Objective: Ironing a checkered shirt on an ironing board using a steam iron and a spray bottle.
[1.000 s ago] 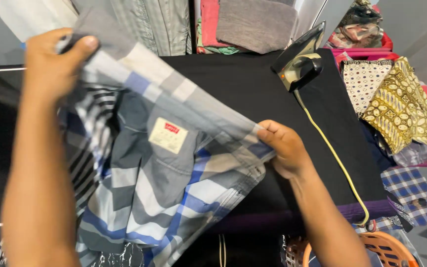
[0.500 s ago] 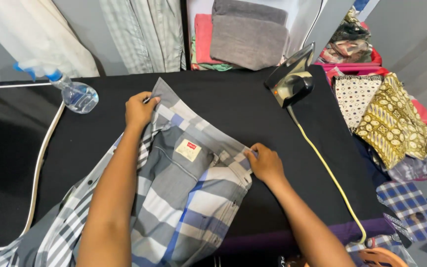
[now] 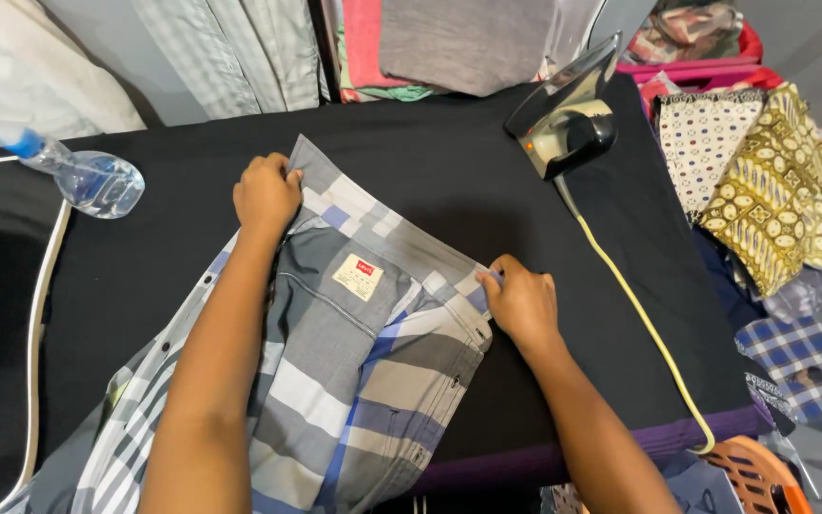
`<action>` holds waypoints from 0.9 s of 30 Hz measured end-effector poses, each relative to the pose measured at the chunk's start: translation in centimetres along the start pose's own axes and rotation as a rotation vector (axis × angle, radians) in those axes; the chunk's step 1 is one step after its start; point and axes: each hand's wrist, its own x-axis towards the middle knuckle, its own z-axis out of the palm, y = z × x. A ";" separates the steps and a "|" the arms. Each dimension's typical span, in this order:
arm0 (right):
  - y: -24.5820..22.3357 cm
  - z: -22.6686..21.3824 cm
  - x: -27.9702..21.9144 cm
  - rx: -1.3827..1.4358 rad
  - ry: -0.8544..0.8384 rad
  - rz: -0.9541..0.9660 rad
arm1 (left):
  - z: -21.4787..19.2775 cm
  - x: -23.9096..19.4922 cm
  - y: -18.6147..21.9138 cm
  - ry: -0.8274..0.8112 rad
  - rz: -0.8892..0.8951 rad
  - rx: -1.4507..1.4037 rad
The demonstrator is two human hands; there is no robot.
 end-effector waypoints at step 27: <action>-0.6 -0.2 -1.9 -0.285 -0.105 -0.616 | -4.3 -11.0 9.9 -0.360 0.491 0.048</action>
